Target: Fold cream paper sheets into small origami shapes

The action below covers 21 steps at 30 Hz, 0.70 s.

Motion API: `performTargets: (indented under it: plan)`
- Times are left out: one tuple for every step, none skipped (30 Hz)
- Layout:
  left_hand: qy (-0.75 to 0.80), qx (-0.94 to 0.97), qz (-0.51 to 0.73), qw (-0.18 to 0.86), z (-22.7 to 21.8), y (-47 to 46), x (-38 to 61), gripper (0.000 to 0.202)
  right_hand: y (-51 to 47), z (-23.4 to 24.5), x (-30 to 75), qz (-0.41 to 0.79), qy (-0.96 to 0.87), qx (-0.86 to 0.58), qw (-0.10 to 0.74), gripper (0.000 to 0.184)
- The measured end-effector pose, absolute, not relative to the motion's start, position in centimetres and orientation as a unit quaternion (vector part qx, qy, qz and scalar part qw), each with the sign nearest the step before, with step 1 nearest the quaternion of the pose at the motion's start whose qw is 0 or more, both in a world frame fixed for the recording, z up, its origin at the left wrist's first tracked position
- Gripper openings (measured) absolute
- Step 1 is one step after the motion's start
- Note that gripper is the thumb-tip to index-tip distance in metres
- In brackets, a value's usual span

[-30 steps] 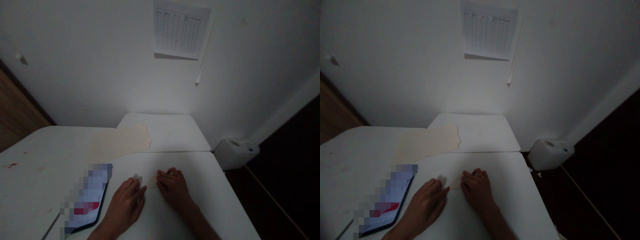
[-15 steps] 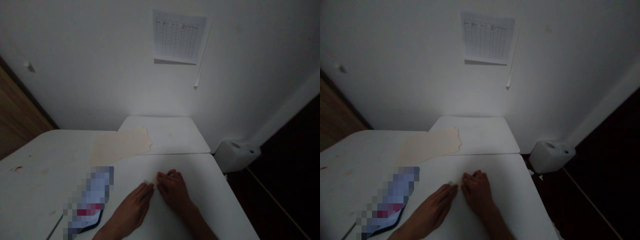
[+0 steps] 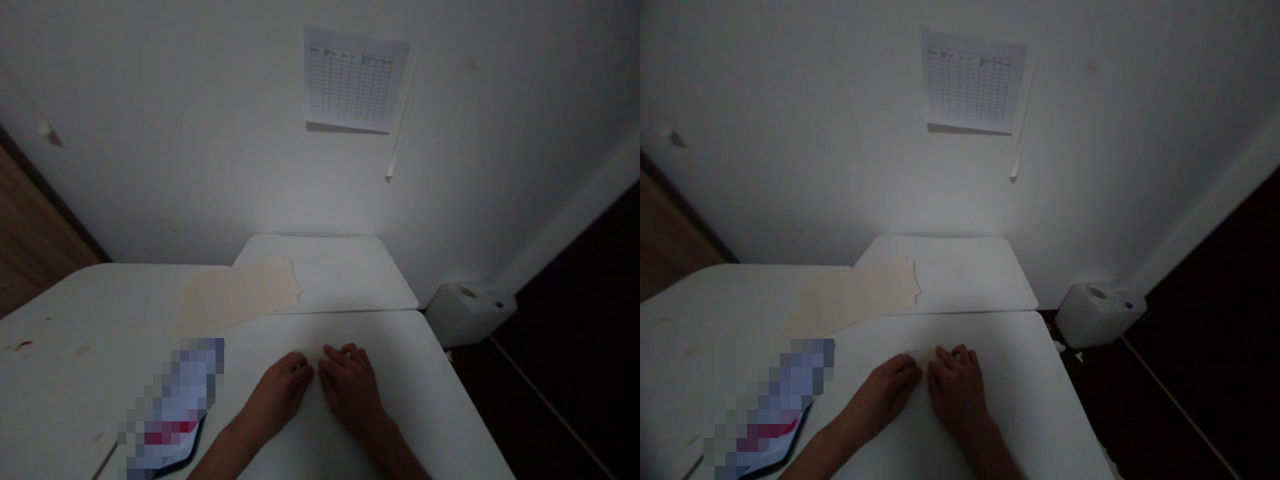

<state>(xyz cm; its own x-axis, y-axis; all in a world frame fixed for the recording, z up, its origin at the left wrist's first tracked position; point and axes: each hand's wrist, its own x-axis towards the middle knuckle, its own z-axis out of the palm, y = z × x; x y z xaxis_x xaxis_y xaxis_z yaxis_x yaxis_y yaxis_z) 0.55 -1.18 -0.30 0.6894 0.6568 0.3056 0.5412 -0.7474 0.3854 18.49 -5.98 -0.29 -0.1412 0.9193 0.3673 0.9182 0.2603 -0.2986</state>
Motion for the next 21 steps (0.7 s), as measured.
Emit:
performTargets:
  plan:
    - [0.332, 0.908, 0.216, 0.136, -0.4, -1.1, 0.5, 0.025, -6.0, -0.4, 18.5, -0.002, -0.751, -0.612, 0.248, 0.014]
    - [0.336, 0.907, 0.213, 0.137, -0.4, -1.2, 0.6, 0.025, -6.0, -0.4, 18.5, -0.004, -0.747, -0.615, 0.253, 0.014]
    - [0.342, 0.906, 0.208, 0.138, -0.4, -1.2, 0.6, 0.025, -6.0, -0.5, 18.4, -0.006, -0.743, -0.617, 0.257, 0.013]
    - [0.349, 0.905, 0.2, 0.137, -0.3, -1.2, 0.7, 0.025, -5.9, -0.6, 18.4, -0.007, -0.741, -0.619, 0.261, 0.013]
    - [0.356, 0.905, 0.191, 0.135, -0.2, -1.3, 0.8, 0.025, -5.9, -0.6, 18.4, -0.008, -0.739, -0.62, 0.264, 0.012]
    - [0.363, 0.905, 0.181, 0.132, -0.1, -1.3, 1.0, 0.026, -5.9, -0.7, 18.4, -0.007, -0.739, -0.62, 0.265, 0.012]
    - [0.37, 0.905, 0.169, 0.13, 0.1, -1.3, 1.1, 0.026, -5.9, -0.7, 18.4, -0.007, -0.74, -0.618, 0.265, 0.012]
    - [0.376, 0.904, 0.155, 0.128, 0.2, -1.2, 1.3, 0.027, -5.9, -0.7, 18.4, -0.006, -0.743, -0.616, 0.263, 0.012]
    - [0.383, 0.904, 0.141, 0.128, 0.3, -1.1, 1.4, 0.028, -5.9, -0.7, 18.5, -0.005, -0.746, -0.614, 0.258, 0.013]
    - [0.389, 0.903, 0.127, 0.13, 0.4, -1.0, 1.5, 0.029, -5.9, -0.7, 18.5, -0.004, -0.748, -0.614, 0.252, 0.013]
    - [0.394, 0.902, 0.116, 0.133, 0.5, -0.8, 1.6, 0.031, -5.9, -0.6, 18.5, -0.003, -0.75, -0.614, 0.245, 0.013]
    - [0.397, 0.901, 0.106, 0.138, 0.5, -0.7, 1.6, 0.034, -5.9, -0.6, 18.5, -0.003, -0.751, -0.615, 0.238, 0.013]
    - [0.399, 0.9, 0.1, 0.144, 0.5, -0.5, 1.6, 0.036, -6.0, -0.6, 18.5, -0.003, -0.753, -0.616, 0.231, 0.013]
    - [0.401, 0.899, 0.096, 0.15, 0.5, -0.4, 1.6, 0.038, -6.0, -0.5, 18.5, -0.004, -0.754, -0.618, 0.224, 0.014]
    - [0.405, 0.896, 0.093, 0.155, 0.6, -0.2, 1.6, 0.039, -6.0, -0.5, 18.5, -0.006, -0.754, -0.62, 0.217, 0.017]
    - [0.408, 0.894, 0.09, 0.16, 0.6, -0.1, 1.5, 0.04, -6.0, -0.4, 18.5, -0.008, -0.754, -0.623, 0.21, 0.02]
    - [0.411, 0.892, 0.086, 0.165, 0.7, -0.1, 1.5, 0.039, -6.0, -0.3, 18.4, -0.008, -0.753, -0.626, 0.203, 0.023]
    - [0.414, 0.891, 0.082, 0.169, 0.8, 0.0, 1.5, 0.039, -6.1, -0.3, 18.4, -0.009, -0.751, -0.63, 0.197, 0.027]
    - [0.415, 0.89, 0.078, 0.173, 0.9, 0.1, 1.5, 0.039, -6.1, -0.2, 18.3, -0.008, -0.751, -0.632, 0.191, 0.03]
    - [0.414, 0.89, 0.074, 0.176, 0.9, 0.1, 1.5, 0.039, -6.1, -0.1, 18.3, -0.006, -0.751, -0.634, 0.186, 0.033]
    - [0.413, 0.89, 0.069, 0.178, 1.0, 0.2, 1.5, 0.039, -6.1, 0.0, 18.2, -0.005, -0.752, -0.634, 0.182, 0.035]
